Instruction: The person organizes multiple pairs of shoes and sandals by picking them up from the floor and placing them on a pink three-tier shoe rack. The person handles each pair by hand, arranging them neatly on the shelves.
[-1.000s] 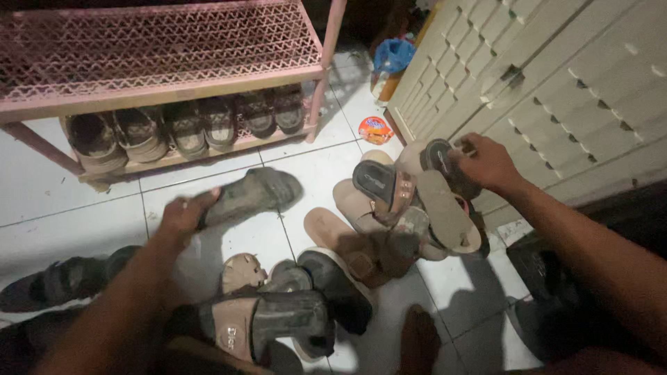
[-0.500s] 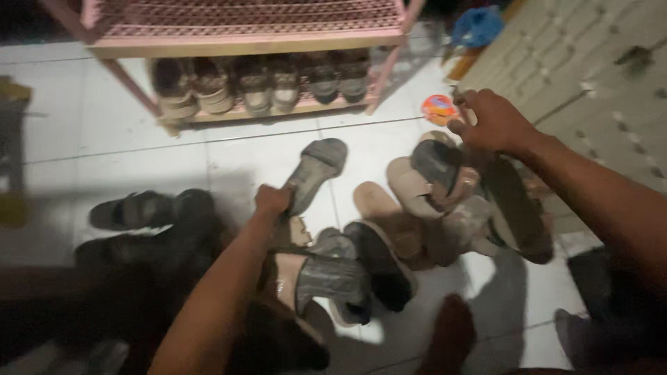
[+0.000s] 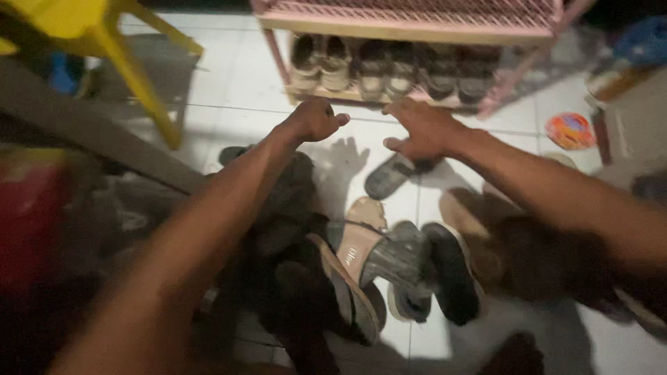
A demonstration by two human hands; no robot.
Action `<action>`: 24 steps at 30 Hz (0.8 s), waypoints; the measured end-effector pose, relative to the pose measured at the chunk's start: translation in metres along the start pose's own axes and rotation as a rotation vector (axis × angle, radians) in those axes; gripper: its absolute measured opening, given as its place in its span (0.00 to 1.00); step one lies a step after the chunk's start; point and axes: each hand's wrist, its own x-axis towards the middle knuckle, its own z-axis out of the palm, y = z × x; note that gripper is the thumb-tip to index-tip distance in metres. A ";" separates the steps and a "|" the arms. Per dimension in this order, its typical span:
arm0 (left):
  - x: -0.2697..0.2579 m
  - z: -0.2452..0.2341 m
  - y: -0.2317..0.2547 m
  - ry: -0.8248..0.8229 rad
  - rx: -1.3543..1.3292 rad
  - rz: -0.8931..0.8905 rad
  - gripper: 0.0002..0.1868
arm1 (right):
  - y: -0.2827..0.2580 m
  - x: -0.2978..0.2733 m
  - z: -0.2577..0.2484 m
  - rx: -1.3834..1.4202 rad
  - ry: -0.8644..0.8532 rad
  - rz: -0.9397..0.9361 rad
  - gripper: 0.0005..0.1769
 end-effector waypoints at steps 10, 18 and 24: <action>-0.093 -0.034 -0.072 0.076 0.084 -0.194 0.34 | -0.070 0.063 0.023 0.129 -0.010 -0.147 0.41; -0.128 -0.015 -0.071 -0.030 0.179 -0.143 0.33 | -0.091 0.073 0.026 0.297 -0.190 -0.257 0.33; -0.135 -0.025 -0.057 -0.065 0.168 -0.127 0.35 | -0.005 0.061 -0.042 0.297 -0.071 0.142 0.34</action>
